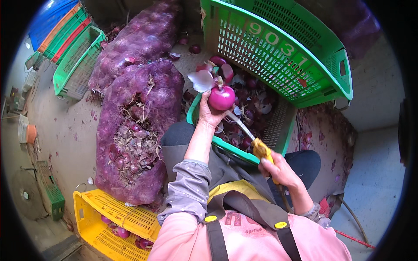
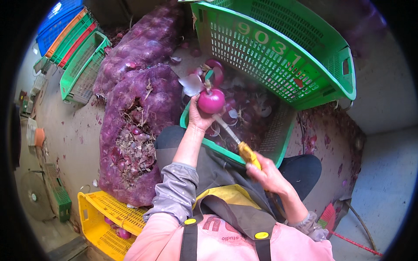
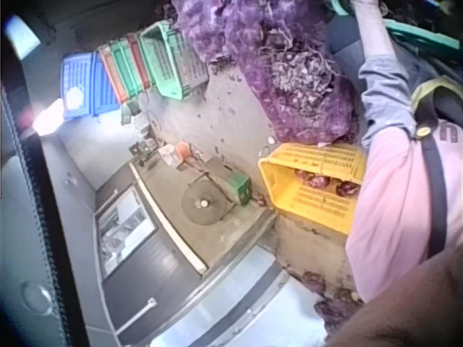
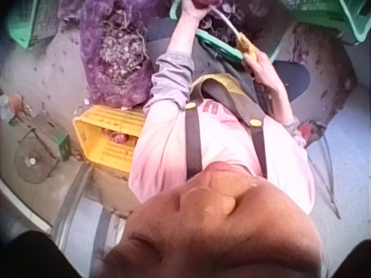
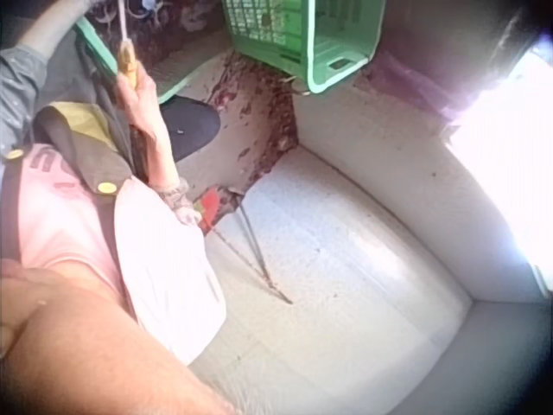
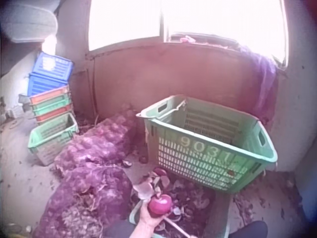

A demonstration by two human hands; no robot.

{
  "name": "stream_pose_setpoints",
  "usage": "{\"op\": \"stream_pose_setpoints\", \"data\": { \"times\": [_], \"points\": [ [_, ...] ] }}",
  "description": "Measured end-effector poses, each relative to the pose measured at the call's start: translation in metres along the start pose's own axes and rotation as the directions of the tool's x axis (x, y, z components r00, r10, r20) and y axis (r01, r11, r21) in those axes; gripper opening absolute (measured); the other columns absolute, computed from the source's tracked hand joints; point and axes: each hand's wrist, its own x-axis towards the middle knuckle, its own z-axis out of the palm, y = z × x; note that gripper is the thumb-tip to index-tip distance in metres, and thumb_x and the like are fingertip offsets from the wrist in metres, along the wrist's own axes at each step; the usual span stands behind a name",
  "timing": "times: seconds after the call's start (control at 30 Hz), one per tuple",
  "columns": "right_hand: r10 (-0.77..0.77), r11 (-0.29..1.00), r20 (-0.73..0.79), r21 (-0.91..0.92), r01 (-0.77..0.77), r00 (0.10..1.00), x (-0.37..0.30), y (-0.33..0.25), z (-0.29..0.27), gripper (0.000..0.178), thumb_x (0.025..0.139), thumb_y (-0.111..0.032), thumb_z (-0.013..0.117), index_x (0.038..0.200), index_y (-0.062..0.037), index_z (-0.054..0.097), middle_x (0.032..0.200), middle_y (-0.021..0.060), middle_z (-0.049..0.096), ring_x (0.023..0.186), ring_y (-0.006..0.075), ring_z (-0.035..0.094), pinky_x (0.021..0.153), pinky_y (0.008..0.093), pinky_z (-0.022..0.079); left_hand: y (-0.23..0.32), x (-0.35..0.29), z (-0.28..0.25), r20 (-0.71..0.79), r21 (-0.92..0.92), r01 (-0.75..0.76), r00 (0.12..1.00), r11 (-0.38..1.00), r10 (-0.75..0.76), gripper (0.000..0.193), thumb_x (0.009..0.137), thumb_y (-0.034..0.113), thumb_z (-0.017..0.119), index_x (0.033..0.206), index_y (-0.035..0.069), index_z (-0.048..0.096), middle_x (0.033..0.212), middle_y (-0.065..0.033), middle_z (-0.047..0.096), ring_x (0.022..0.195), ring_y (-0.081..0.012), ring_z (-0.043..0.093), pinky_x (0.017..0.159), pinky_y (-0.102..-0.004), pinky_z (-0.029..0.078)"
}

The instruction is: The person peels red onions using shears, placing the peeled onions into a yellow crate and the skins into a green crate.

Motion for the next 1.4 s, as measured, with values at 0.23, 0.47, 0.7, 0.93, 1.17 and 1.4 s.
{"op": "stream_pose_setpoints", "data": {
  "times": [0.23,0.47,0.7,0.93,1.17,1.4],
  "points": [
    [-0.011,0.986,0.046,0.168,0.003,0.999,-0.010,-0.007,0.005,0.026,0.089,-0.020,0.045,0.108,-0.0017,0.044,0.067,0.0003,0.047,0.056,0.0067,0.045,0.051,0.0225,0.040,-0.007,-0.003,-0.002,-0.078,0.219,-0.023,0.996,0.975,0.041,0.057,0.068,0.035,0.064,0.117,0.015,0.044,0.111,-0.0091,0.052,0.100,-0.0268,0.053,0.077,-0.0463,0.049],
    [-0.025,1.000,-0.257,-0.007,0.024,0.966,0.005,0.030,0.011,0.032,0.087,-0.022,0.049,0.111,-0.0034,0.041,0.074,0.0089,0.052,0.065,0.0164,0.051,0.062,0.0301,0.044,-0.007,-0.005,0.001,0.090,0.176,-0.101,0.992,0.979,0.087,0.068,0.068,0.017,0.066,0.126,0.021,0.031,0.118,-0.0073,0.045,0.108,-0.0267,0.048,0.088,-0.0474,0.044],
    [-0.196,0.901,-0.371,-0.432,0.018,0.908,0.040,0.093,0.020,0.063,0.077,-0.027,0.062,0.126,-0.0003,0.033,0.117,0.0238,0.045,0.105,0.0333,0.049,0.088,0.0394,0.041,-0.020,-0.011,0.000,0.086,0.191,0.061,0.993,0.980,-0.079,0.047,0.081,0.030,0.058,0.118,0.008,0.041,0.110,-0.0105,0.053,0.102,-0.0244,0.053,0.088,-0.0432,0.044],
    [0.154,0.738,-0.177,0.675,0.006,0.972,0.082,0.026,0.010,0.066,0.076,-0.047,0.060,0.125,-0.0115,0.035,0.114,0.0126,0.048,0.093,0.0250,0.055,0.069,0.0391,0.053,-0.071,-0.019,0.013,0.002,0.355,-0.120,0.992,0.927,0.128,0.016,0.088,0.010,0.044,0.096,-0.001,0.053,0.079,-0.0120,0.059,0.073,-0.0204,0.059,0.073,-0.0362,0.051],
    [-0.202,0.935,-0.537,0.142,0.324,0.819,0.068,0.001,0.014,0.065,0.078,-0.043,0.057,0.129,-0.0120,0.033,0.123,0.0149,0.044,0.113,0.0278,0.044,0.088,0.0405,0.041,-0.038,-0.050,0.032,-0.308,-0.056,0.111,0.943,0.992,-0.123,0.041,0.087,0.039,0.045,0.111,0.006,0.042,0.093,-0.0143,0.052,0.089,-0.0312,0.053,0.081,-0.0469,0.045],
    [-0.216,0.897,-0.182,-0.424,0.121,0.959,0.059,0.005,0.041,0.061,0.076,-0.024,0.063,0.126,-0.0005,0.038,0.125,0.0176,0.043,0.116,0.0271,0.042,0.096,0.0380,0.033,0.056,-0.179,0.016,0.048,0.077,-0.188,0.982,0.979,0.184,0.040,0.075,0.032,0.063,0.106,0.011,0.051,0.098,-0.0116,0.057,0.087,-0.0277,0.058,0.063,-0.0369,0.052]
  ]
}}
